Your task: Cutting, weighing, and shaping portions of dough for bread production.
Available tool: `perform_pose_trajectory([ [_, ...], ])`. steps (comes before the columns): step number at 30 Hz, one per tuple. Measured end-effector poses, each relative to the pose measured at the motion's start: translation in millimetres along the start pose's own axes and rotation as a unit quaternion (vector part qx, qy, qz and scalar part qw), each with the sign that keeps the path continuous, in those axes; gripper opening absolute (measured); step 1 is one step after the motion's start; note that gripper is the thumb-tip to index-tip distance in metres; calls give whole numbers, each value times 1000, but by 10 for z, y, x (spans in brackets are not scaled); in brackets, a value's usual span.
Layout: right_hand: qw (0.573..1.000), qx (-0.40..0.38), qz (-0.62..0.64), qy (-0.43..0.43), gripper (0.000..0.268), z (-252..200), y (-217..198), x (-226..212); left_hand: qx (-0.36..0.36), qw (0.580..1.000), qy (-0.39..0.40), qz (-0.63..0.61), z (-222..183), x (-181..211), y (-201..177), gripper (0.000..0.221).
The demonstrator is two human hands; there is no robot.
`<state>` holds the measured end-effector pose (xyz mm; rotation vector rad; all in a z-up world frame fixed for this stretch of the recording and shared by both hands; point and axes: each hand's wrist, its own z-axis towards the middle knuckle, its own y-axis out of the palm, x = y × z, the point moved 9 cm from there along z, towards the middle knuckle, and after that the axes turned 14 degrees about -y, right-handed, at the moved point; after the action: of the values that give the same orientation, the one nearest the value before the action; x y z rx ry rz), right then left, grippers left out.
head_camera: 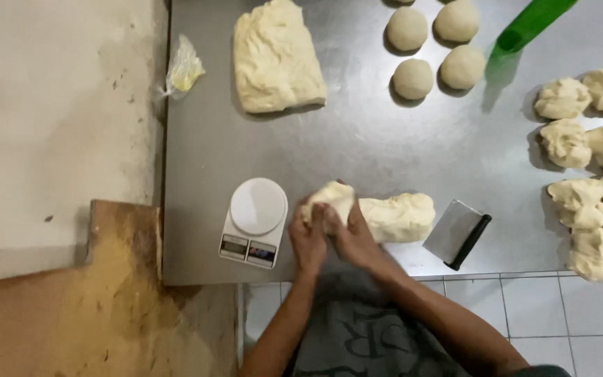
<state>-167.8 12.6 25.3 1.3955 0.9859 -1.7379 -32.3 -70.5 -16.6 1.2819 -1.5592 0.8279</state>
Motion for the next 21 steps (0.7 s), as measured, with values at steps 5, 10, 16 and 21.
perform_pose_trajectory([
  [5, 994, 93, 59, 5, 49, 108, -70, -147, -113, 993, -36, -6, 0, -19, 418, 48],
  [10, 975, 209, 23, 76, 27, 117, -368, -119, -65, 996, -46, -33, -353, 336, 531, 72],
  [16, 967, 250, 36, 25, 24, 35, -563, -54, -99, 984, -122, -86, -442, 167, 795, 74],
  [21, 987, 77, -66, -122, 38, 113, -401, -287, -64, 945, -194, -257, -128, -122, 611, 69],
])
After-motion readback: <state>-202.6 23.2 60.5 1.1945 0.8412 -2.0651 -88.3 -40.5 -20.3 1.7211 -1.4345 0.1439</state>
